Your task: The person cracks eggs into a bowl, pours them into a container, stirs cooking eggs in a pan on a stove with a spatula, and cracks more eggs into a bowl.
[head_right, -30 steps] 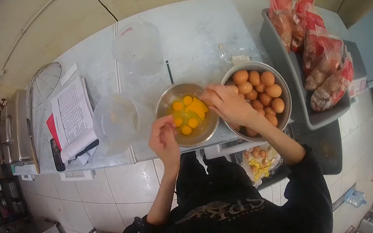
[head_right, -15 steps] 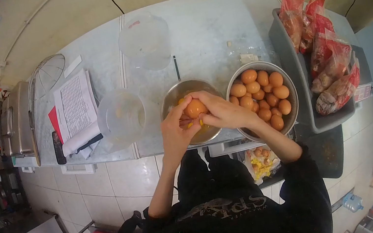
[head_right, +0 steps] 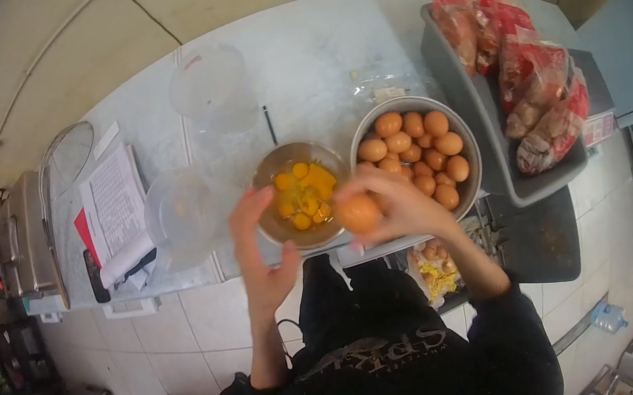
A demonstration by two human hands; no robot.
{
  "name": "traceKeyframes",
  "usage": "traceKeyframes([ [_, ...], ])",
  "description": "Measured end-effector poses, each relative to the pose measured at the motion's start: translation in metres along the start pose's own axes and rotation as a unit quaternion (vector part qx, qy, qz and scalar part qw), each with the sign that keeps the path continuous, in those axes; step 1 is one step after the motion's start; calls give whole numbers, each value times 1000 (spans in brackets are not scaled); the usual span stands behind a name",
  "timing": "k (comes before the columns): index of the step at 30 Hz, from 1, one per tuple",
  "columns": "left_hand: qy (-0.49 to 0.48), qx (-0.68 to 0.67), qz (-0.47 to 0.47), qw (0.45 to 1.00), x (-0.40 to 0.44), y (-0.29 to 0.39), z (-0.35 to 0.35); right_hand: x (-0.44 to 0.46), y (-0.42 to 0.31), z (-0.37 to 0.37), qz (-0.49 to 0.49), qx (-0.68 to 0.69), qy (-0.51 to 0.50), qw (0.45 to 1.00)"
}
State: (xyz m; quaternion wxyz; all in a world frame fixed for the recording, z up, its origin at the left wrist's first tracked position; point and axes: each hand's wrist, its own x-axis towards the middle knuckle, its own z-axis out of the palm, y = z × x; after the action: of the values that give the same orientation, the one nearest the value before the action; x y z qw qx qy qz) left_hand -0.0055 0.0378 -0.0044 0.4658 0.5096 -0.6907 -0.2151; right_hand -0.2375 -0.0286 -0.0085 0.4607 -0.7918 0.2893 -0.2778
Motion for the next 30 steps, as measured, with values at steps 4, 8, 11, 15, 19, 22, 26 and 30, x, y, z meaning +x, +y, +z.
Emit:
traceKeyframes([
  [4,100,-61,-28,993,-8,-10,-8,-66,-15,-56,49,-130,7,990],
  [8,119,-173,-83,974,-3,-7,13,-34,41,-51,75,-326,170,927],
  [11,97,-148,-31,984,-2,-4,21,8,99,-51,112,-461,92,876],
  [15,117,-119,-25,986,-16,-9,14,17,100,-64,74,-392,25,916],
  [19,221,-198,-105,949,-23,-13,15,20,96,-56,64,-164,56,983],
  [22,238,-203,-111,943,-24,-18,13,24,82,-29,83,406,127,901],
  [26,228,-190,-132,946,-18,-19,12,32,32,-6,20,19,195,981],
  [30,193,-220,-134,947,-13,-38,36,26,67,10,-34,-322,61,944],
])
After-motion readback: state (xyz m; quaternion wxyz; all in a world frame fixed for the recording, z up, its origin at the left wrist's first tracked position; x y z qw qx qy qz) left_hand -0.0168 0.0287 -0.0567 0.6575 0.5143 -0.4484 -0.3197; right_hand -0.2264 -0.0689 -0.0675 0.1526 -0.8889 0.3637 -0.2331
